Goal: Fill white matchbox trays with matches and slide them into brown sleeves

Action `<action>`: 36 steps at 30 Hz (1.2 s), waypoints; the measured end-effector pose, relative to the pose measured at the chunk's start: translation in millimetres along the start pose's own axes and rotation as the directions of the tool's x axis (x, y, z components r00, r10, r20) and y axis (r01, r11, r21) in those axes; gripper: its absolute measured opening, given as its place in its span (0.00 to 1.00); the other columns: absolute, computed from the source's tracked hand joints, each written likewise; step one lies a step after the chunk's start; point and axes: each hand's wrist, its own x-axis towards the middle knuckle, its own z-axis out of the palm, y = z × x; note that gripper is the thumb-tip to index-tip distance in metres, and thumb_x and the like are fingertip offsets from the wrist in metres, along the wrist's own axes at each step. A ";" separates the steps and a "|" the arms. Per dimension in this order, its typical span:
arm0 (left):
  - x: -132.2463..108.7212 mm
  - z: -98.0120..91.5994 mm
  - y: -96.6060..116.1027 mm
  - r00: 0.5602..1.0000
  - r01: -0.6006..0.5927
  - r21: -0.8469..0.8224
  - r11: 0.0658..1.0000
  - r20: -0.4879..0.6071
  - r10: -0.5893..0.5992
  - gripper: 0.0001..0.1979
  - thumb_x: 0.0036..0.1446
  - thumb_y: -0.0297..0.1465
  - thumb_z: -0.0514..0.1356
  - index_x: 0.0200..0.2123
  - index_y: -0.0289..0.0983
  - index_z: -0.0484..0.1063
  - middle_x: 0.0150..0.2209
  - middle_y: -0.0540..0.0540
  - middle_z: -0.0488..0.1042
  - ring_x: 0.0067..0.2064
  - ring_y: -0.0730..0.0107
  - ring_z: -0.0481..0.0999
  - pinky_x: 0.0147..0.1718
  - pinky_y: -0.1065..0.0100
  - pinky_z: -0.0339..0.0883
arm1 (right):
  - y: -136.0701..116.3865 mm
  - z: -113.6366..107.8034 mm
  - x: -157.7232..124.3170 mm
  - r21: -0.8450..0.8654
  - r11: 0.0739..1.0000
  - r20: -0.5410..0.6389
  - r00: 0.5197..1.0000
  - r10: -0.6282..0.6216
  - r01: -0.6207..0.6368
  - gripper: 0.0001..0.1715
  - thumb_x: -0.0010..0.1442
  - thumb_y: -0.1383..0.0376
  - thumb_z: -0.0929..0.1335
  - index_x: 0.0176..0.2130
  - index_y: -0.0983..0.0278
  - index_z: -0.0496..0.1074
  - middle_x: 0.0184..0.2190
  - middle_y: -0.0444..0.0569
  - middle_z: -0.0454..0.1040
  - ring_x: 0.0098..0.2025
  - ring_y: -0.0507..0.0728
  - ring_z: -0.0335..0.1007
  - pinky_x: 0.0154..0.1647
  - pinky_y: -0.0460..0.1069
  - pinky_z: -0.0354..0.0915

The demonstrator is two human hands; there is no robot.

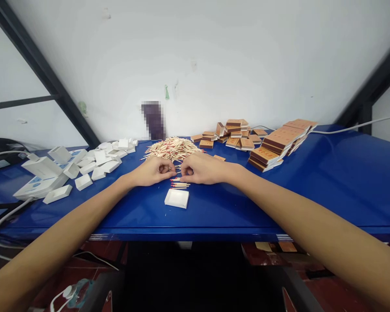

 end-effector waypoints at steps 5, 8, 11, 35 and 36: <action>-2.9 -11.4 -0.9 0.997 0.017 0.095 0.995 0.072 -0.023 0.10 0.58 0.34 0.58 0.34 0.34 0.77 0.21 0.53 0.67 0.23 0.77 0.61 0.25 0.73 0.53 | -0.7 -4.2 -2.7 0.065 0.998 0.029 0.999 -0.017 0.015 0.15 0.61 0.59 0.66 0.30 0.65 0.76 0.26 0.46 0.75 0.26 0.51 0.64 0.29 0.47 0.54; -4.7 -18.1 -1.1 0.994 0.023 0.145 0.989 0.100 -0.038 0.10 0.56 0.33 0.59 0.34 0.34 0.77 0.23 0.52 0.70 0.24 0.76 0.63 0.26 0.73 0.54 | 1.6 -6.5 -4.0 0.049 0.998 0.007 0.999 -0.039 0.039 0.13 0.60 0.63 0.65 0.29 0.65 0.75 0.24 0.44 0.73 0.25 0.50 0.62 0.29 0.47 0.53; -5.5 -21.6 0.0 0.991 0.039 0.153 0.987 0.124 -0.058 0.10 0.56 0.33 0.59 0.33 0.33 0.77 0.23 0.51 0.69 0.24 0.76 0.64 0.26 0.73 0.55 | 4.5 -8.2 -4.7 0.005 0.999 -0.004 0.999 -0.036 0.036 0.10 0.57 0.67 0.65 0.31 0.65 0.76 0.22 0.43 0.72 0.23 0.50 0.61 0.28 0.47 0.53; -7.8 -16.2 10.5 0.980 -0.037 0.048 0.998 0.198 0.027 0.22 0.53 0.29 0.55 0.49 0.34 0.78 0.17 0.56 0.61 0.20 0.77 0.59 0.23 0.73 0.54 | 3.0 -13.4 -7.0 0.074 0.997 0.140 0.990 -0.001 -0.010 0.05 0.52 0.68 0.65 0.31 0.63 0.71 0.25 0.43 0.69 0.26 0.51 0.62 0.28 0.47 0.53; -8.0 -16.2 10.0 0.979 -0.039 0.049 0.998 0.204 0.028 0.22 0.53 0.29 0.55 0.50 0.35 0.78 0.17 0.56 0.61 0.20 0.77 0.59 0.24 0.73 0.54 | 3.2 -13.1 -6.9 0.071 0.997 0.145 0.989 0.002 -0.013 0.04 0.51 0.68 0.66 0.31 0.63 0.70 0.25 0.43 0.69 0.26 0.51 0.61 0.27 0.47 0.52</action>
